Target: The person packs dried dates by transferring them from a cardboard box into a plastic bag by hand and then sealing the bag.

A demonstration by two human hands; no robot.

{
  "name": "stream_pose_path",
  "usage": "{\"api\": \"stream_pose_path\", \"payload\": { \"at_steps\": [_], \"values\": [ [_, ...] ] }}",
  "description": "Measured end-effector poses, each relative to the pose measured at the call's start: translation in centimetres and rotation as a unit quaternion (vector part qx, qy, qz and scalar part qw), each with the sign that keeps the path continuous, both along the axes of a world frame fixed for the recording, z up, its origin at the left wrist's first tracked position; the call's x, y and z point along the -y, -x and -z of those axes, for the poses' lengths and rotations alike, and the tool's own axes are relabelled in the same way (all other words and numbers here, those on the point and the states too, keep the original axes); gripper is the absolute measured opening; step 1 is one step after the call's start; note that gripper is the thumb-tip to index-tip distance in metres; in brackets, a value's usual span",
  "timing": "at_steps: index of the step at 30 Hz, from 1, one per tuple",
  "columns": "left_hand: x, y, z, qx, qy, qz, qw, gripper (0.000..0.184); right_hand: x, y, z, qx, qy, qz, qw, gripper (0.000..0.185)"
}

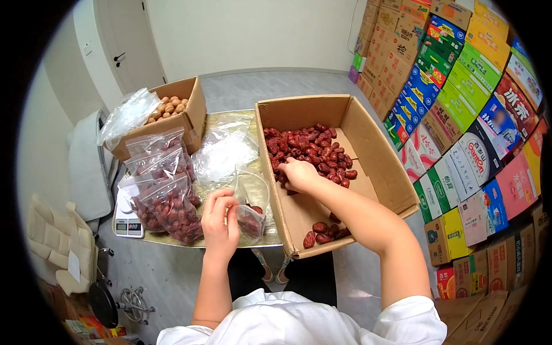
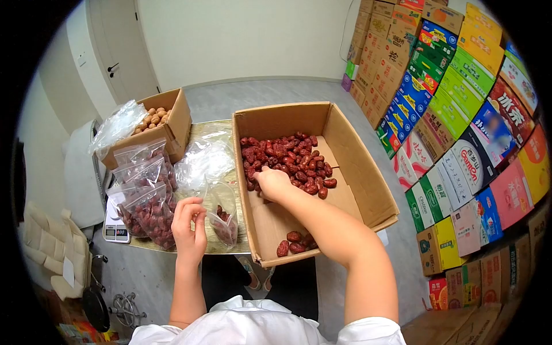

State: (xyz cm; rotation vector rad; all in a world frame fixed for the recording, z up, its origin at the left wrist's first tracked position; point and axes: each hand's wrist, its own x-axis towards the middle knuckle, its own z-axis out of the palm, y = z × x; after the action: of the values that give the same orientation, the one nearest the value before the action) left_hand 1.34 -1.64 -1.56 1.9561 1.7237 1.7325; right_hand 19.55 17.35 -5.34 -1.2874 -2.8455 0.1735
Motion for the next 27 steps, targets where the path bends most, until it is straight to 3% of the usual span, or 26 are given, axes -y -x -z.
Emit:
{"api": "stream_pose_path", "payload": {
  "at_steps": [14,16,18,20,23,24,27],
  "values": [
    [0.2,0.1,-0.1,0.005,0.018,0.0,1.0,0.01,-1.3,-0.5,1.7,-0.006,-0.027,-0.031,0.999,0.026],
    [0.1,0.1,0.0,0.003,0.006,0.001,1.0,0.01,-0.9,-0.3,-1.3,-0.027,-0.036,-0.012,0.999,0.028],
    [0.1,0.2,0.0,0.003,0.007,-0.001,1.0,0.01,-1.8,-0.4,-3.5,-0.089,-0.062,-0.001,0.994,0.032],
    [0.1,0.2,-0.1,0.003,0.008,-0.003,1.0,0.01,-1.9,-0.7,-5.3,-0.231,-0.072,-0.006,0.97,0.032],
    [0.0,0.1,-0.4,-0.006,0.011,-0.002,1.0,0.012,0.6,-0.3,-9.3,-0.375,0.011,-0.037,0.926,0.027],
    [-0.2,0.1,-0.4,-0.004,0.008,0.005,1.0,0.013,0.7,0.1,-8.8,-0.453,0.084,-0.091,0.883,0.026],
    [-0.4,0.0,-0.7,-0.01,0.005,0.009,1.0,0.016,3.3,0.9,-11.0,-0.4,0.123,-0.195,0.887,0.027]
  ]
}}
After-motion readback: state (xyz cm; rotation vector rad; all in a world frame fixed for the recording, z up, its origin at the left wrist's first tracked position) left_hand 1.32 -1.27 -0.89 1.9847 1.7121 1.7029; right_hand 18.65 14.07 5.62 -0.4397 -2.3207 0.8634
